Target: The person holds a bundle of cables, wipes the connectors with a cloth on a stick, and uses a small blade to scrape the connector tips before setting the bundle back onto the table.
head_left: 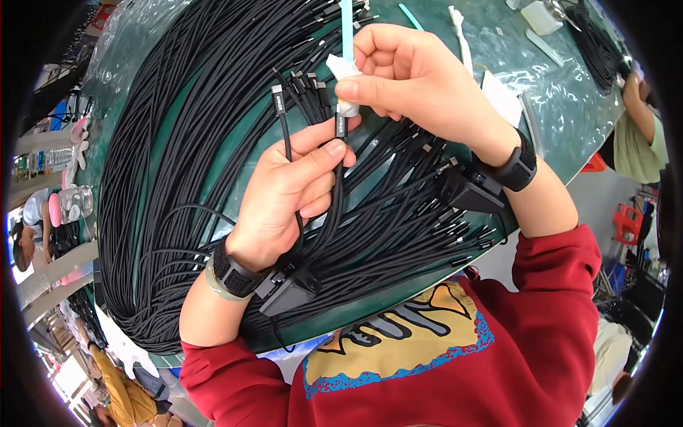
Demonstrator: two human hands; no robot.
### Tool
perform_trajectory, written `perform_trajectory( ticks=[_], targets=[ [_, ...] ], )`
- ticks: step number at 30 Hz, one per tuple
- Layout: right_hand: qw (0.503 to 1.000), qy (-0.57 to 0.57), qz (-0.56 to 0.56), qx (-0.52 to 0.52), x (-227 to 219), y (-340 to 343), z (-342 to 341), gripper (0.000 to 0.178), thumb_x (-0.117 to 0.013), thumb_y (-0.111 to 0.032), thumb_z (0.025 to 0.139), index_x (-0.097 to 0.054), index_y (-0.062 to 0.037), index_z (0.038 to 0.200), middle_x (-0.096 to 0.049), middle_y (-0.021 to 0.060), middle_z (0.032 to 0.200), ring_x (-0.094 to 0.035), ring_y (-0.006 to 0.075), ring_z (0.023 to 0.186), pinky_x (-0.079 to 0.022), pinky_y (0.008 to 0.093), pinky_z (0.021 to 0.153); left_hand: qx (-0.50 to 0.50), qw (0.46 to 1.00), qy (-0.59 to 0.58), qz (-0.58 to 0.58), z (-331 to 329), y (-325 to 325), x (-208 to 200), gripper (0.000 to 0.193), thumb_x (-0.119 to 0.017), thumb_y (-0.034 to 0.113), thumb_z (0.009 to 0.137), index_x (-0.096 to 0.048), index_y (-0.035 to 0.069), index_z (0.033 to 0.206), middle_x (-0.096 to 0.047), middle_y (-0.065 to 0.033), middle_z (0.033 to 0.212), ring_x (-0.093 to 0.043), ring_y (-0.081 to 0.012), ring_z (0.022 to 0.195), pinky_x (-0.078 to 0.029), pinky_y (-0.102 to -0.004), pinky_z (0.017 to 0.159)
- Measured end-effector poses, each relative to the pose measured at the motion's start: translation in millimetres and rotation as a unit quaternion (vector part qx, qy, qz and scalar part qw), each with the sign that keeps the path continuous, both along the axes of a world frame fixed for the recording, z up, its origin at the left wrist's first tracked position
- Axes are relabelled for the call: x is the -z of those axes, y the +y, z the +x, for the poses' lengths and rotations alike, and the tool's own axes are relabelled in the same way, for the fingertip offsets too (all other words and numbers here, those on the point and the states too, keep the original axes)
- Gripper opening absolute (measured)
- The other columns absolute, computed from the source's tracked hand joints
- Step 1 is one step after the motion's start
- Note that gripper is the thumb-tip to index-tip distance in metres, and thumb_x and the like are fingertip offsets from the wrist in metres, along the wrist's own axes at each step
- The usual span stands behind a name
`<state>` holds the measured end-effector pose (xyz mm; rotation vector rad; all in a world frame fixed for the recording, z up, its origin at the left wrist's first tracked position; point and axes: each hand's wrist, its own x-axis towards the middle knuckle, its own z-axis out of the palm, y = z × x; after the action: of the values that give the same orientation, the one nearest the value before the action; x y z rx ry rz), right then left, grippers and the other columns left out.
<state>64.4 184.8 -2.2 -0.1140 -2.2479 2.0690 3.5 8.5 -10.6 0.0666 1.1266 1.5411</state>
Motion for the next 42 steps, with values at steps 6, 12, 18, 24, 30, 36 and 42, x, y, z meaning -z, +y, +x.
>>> perform_trajectory(
  ticks=[6,12,18,24,30,36,42],
  targets=[
    [0.997,0.051,0.046,-0.022,12.5,-3.8,-1.8,0.015,-0.061,-0.009,0.078,-0.047,-0.0025,0.077,-0.052,-0.001,0.068,-0.05,0.0028,0.057,-0.039,0.0147,0.051,-0.006,1.0,-0.002,-0.01,-1.5,-1.4,2.3,0.029,-0.051,0.008,0.083,-0.05,0.001,0.111,-0.054,0.0,0.077,-0.026,0.0012,0.039,-0.022,-0.0145,0.034],
    [0.998,0.048,0.04,-0.026,15.5,-1.0,-4.0,0.017,-0.06,-0.006,0.078,-0.045,-0.0016,0.076,-0.052,0.0004,0.069,-0.055,0.0058,0.065,-0.043,0.0172,0.056,-0.01,1.0,-0.009,0.0,-1.5,0.4,2.1,0.023,-0.052,0.008,0.083,-0.052,0.0,0.105,-0.055,-0.0014,0.078,-0.027,0.0013,0.039,-0.022,-0.0142,0.034],
    [0.988,0.07,0.131,-0.03,12.7,-5.9,-0.4,0.014,-0.059,-0.005,0.078,-0.046,-0.0004,0.077,-0.052,0.0009,0.069,-0.055,0.0058,0.067,-0.044,0.0179,0.057,-0.024,1.0,-0.006,-0.01,-0.9,-1.2,4.6,0.019,-0.052,0.007,0.082,-0.052,0.0,0.1,-0.056,-0.0026,0.078,-0.027,0.0013,0.038,-0.022,-0.014,0.034],
    [0.993,0.056,0.1,-0.009,12.6,-4.7,-2.7,0.014,-0.06,-0.004,0.078,-0.046,0.0,0.076,-0.053,0.0008,0.069,-0.055,0.005,0.064,-0.041,0.0171,0.053,-0.016,1.0,-0.01,0.001,-1.0,0.6,3.2,0.016,-0.053,0.007,0.082,-0.053,0.001,0.097,-0.055,-0.0031,0.078,-0.028,0.0013,0.038,-0.022,-0.014,0.033],
    [0.987,0.064,0.145,-0.017,10.1,-6.0,-0.4,0.014,-0.06,-0.006,0.078,-0.046,-0.0004,0.076,-0.053,0.0006,0.068,-0.055,0.005,0.061,-0.038,0.0165,0.049,-0.024,1.0,0.002,-0.014,-0.2,0.4,3.8,0.02,-0.052,0.007,0.082,-0.053,0.001,0.101,-0.055,-0.0023,0.078,-0.027,0.0014,0.039,-0.023,-0.0138,0.034],
    [0.979,0.062,0.183,-0.057,3.1,-10.6,3.9,0.014,-0.059,-0.006,0.079,-0.046,-0.0009,0.077,-0.053,0.0006,0.066,-0.057,0.0053,0.061,-0.037,0.0159,0.048,-0.023,1.0,0.011,-0.013,0.1,-1.5,7.1,0.022,-0.051,0.007,0.083,-0.052,0.0,0.104,-0.055,-0.0019,0.078,-0.027,0.0018,0.039,-0.023,-0.0137,0.034],
    [0.994,0.07,0.085,-0.018,18.1,-2.4,-3.4,0.014,-0.059,-0.007,0.079,-0.046,-0.001,0.077,-0.052,-0.0008,0.065,-0.053,0.0025,0.059,-0.037,0.0154,0.049,-0.022,1.0,0.0,-0.005,0.2,0.5,4.0,0.019,-0.05,0.007,0.084,-0.053,0.0,0.102,-0.055,-0.0016,0.078,-0.027,0.002,0.039,-0.022,-0.0137,0.033]
  ],
)
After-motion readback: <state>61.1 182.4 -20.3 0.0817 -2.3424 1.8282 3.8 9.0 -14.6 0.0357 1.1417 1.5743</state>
